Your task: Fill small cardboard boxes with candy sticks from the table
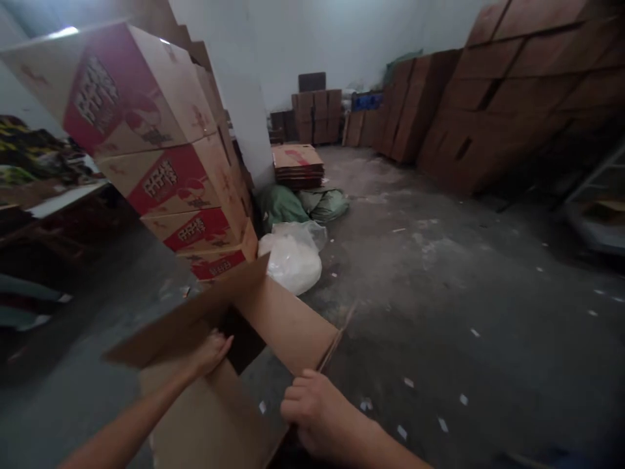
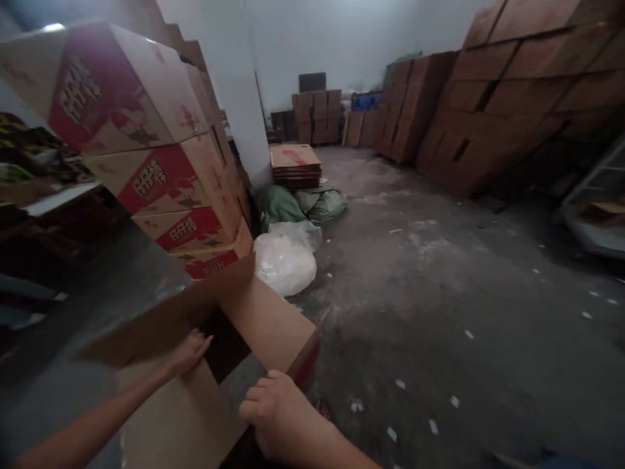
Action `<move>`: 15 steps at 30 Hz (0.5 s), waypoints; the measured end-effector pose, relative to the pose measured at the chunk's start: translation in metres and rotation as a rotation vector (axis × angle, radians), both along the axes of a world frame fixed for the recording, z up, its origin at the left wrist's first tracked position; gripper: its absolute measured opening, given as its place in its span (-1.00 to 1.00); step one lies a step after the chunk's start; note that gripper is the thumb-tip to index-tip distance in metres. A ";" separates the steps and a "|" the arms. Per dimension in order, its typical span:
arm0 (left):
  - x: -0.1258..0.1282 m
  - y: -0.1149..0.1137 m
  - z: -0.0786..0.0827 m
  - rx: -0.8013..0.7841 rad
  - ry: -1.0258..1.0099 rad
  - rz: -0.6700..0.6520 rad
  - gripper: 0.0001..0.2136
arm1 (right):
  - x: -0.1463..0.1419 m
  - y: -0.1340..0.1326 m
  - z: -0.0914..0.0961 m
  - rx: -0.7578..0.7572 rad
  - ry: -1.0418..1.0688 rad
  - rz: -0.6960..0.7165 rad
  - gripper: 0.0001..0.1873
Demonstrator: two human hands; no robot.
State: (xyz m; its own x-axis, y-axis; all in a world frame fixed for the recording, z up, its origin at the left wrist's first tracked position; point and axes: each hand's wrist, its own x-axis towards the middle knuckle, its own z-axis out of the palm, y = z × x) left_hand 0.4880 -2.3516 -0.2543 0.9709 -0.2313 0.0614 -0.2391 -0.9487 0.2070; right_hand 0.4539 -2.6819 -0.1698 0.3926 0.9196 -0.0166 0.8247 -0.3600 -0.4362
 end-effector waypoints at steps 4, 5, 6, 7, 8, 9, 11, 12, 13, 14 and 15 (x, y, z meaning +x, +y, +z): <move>0.117 -0.071 0.041 -0.090 -0.121 -0.244 -0.52 | 0.066 -0.070 -0.001 -0.086 0.304 -0.203 -0.94; 0.146 -0.092 0.055 -0.115 -0.145 -0.315 -0.53 | 0.084 -0.095 -0.002 -0.104 0.444 -0.246 -0.97; 0.175 -0.114 0.071 -0.140 -0.171 -0.388 -0.54 | 0.101 -0.123 -0.005 -0.122 0.617 -0.265 -0.91; 0.202 -0.138 0.087 -0.168 -0.199 -0.461 -0.55 | 0.119 -0.151 -0.009 -0.127 0.808 -0.272 -0.81; 0.228 -0.165 0.103 -0.196 -0.226 -0.537 -0.56 | 0.136 -0.177 -0.016 -0.112 0.990 -0.286 -0.69; 0.252 -0.193 0.119 -0.223 -0.259 -0.608 -0.57 | 0.154 -0.201 -0.025 -0.084 1.125 -0.338 -0.56; 0.297 -0.252 0.151 -0.308 -0.350 -0.752 -0.59 | 0.189 -0.237 -0.046 -0.056 1.133 -0.614 -0.40; 0.317 -0.282 0.167 -0.366 -0.408 -0.810 -0.60 | 0.208 -0.248 -0.057 -0.089 1.031 -0.788 -0.37; 0.337 -0.310 0.182 -0.460 -0.471 -0.886 -0.61 | 0.226 -0.256 -0.066 -0.137 0.889 -0.942 -0.35; 0.355 -0.337 0.196 -0.548 -0.532 -0.957 -0.61 | 0.245 -0.262 -0.074 -0.169 0.723 -1.051 -0.35; 0.374 -0.360 0.209 -0.625 -0.588 -1.026 -0.61 | 0.265 -0.266 -0.079 -0.166 0.563 -1.111 -0.34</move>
